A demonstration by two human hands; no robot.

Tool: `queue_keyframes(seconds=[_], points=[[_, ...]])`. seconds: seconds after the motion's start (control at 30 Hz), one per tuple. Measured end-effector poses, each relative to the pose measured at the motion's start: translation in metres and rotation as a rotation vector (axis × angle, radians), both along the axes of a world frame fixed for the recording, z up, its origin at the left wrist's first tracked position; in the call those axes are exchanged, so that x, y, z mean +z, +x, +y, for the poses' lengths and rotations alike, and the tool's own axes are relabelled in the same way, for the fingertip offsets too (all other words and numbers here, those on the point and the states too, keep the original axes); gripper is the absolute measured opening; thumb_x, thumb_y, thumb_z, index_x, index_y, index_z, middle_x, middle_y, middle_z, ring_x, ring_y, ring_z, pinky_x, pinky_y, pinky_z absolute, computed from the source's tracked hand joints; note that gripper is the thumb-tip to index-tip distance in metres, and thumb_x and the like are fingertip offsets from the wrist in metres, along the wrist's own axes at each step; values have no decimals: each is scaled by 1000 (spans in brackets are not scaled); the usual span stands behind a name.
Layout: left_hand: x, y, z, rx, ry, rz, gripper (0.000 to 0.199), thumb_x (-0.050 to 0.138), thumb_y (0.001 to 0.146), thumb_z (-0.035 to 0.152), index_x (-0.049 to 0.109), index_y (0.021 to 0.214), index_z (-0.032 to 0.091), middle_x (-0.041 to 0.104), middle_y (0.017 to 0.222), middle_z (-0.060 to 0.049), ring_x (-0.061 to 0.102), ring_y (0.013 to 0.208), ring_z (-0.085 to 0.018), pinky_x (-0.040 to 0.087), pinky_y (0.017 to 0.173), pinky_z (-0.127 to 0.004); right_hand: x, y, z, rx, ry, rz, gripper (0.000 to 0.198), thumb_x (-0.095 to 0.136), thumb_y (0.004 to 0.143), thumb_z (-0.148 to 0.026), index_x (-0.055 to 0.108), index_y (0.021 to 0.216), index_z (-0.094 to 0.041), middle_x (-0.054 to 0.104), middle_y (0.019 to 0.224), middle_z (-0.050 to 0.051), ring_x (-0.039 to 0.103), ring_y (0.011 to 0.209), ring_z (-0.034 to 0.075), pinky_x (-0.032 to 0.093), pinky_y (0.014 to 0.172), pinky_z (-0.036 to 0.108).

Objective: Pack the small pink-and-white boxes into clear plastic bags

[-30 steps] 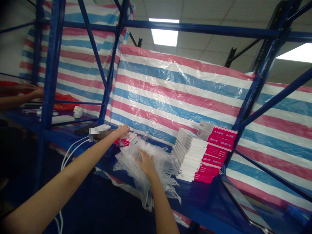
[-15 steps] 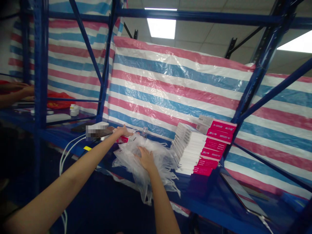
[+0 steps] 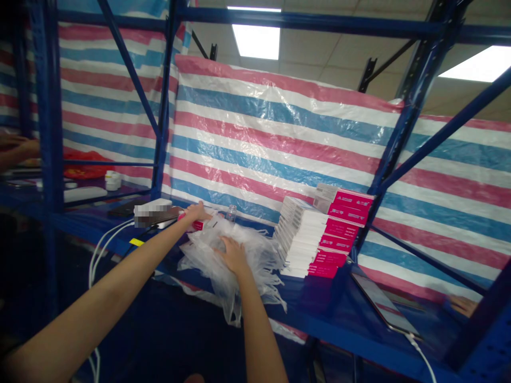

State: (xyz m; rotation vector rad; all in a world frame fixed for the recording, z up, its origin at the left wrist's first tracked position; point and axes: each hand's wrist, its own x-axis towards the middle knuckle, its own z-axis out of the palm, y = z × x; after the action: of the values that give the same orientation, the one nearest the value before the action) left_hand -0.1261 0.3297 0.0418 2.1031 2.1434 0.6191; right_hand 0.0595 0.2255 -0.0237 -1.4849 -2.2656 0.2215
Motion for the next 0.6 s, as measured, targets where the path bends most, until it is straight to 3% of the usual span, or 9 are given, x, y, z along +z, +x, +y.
queue_keyframes(seconds=[0.07, 0.13, 0.33, 0.43, 0.53, 0.6], points=[[6, 2, -3, 120, 14, -34, 86, 69, 61, 52, 34, 125, 7, 52, 115, -28, 49, 108, -41, 41, 81, -50, -1, 0, 1, 0, 4, 27, 47, 43, 86, -45, 42, 129, -26, 44, 135, 6, 37, 124, 24, 16, 105, 51], [14, 2, -8, 154, 66, -70, 89, 69, 59, 52, 30, 128, 10, 51, 117, -25, 48, 110, -38, 42, 83, -45, -3, 0, 3, -2, 24, 68, 48, 44, 85, -46, 42, 129, -26, 43, 136, 5, 36, 125, 23, 18, 105, 47], [53, -10, -29, 101, 459, -160, 90, 67, 63, 50, 19, 132, 16, 43, 125, -19, 42, 116, -34, 36, 93, -43, -6, 1, 7, -8, 23, 131, 52, 44, 83, -53, 44, 128, -26, 46, 133, 5, 37, 124, 23, 21, 104, 43], [80, -22, -41, 68, 572, -182, 91, 69, 63, 47, 17, 132, 16, 41, 126, -16, 39, 117, -34, 35, 95, -42, -5, 1, 6, -11, 15, 128, 51, 43, 83, -54, 46, 126, -28, 48, 131, 4, 38, 123, 24, 20, 104, 46], [101, -26, -57, 4, 647, -206, 88, 70, 63, 44, 20, 130, 15, 42, 126, -13, 40, 116, -31, 36, 94, -41, -2, 0, 1, -28, 112, 178, 46, 43, 85, -49, 48, 125, -25, 50, 128, 5, 41, 120, 22, 25, 101, 41], [110, -21, -70, -74, 676, -220, 85, 70, 62, 41, 23, 129, 16, 43, 125, -11, 42, 114, -28, 38, 93, -39, 3, -1, -5, -78, 279, 235, 39, 41, 87, -42, 51, 121, -23, 51, 126, 6, 41, 118, 21, 28, 99, 36]])
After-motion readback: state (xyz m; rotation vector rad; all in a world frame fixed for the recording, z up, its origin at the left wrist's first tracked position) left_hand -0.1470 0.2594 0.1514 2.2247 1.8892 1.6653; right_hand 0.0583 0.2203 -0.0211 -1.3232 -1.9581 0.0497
